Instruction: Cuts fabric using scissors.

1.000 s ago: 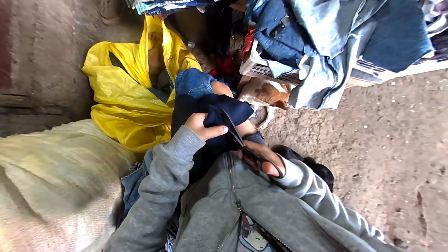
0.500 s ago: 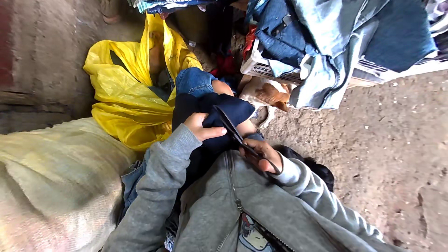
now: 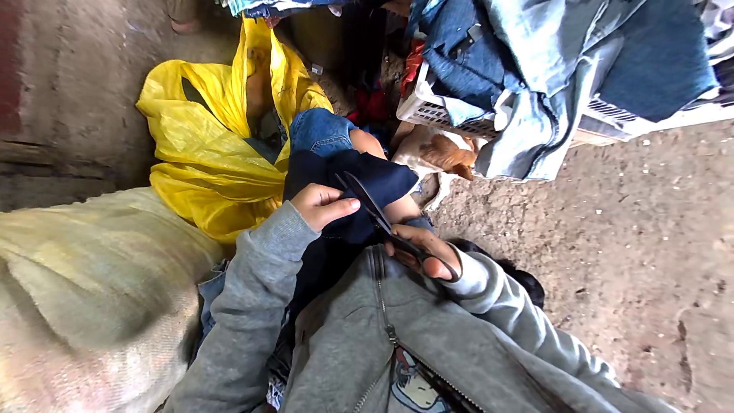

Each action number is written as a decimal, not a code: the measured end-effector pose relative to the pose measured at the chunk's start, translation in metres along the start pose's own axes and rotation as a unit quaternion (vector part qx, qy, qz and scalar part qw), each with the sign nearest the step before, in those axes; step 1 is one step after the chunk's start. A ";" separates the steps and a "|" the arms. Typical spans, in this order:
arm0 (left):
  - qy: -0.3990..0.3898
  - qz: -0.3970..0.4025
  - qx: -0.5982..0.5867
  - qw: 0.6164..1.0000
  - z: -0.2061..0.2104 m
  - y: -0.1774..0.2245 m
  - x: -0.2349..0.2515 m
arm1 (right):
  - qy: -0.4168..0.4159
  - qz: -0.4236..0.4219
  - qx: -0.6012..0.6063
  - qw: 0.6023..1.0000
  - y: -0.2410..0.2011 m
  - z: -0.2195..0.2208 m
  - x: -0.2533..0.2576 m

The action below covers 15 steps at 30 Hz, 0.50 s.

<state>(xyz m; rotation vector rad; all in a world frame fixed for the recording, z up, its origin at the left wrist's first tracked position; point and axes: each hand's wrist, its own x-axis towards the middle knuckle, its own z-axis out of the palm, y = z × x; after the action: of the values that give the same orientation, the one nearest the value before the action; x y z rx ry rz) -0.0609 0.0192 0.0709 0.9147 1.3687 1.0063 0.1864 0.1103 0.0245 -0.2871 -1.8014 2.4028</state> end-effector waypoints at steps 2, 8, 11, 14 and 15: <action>-0.012 -0.014 0.004 1.000 0.001 0.000 0.000 | 0.004 -0.010 -0.007 1.000 0.000 0.000 0.005; -0.011 -0.011 -0.037 0.999 0.001 -0.008 0.003 | 0.039 0.017 0.085 0.995 -0.001 0.009 0.009; -0.021 -0.013 -0.065 0.998 0.001 -0.010 0.004 | 0.060 0.017 0.096 0.993 0.001 0.013 0.010; -0.027 0.000 -0.076 0.997 0.000 -0.010 0.003 | 0.079 0.033 0.067 0.994 -0.001 0.011 0.009; -0.035 0.018 -0.077 0.996 -0.004 -0.010 0.002 | 0.091 0.033 0.048 0.994 -0.002 0.008 0.007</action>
<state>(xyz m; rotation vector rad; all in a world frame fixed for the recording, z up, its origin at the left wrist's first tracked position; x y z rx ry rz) -0.0646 0.0176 0.0607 0.8529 1.2028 1.0819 0.1773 0.1046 0.0282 -0.5439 -1.6172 2.4077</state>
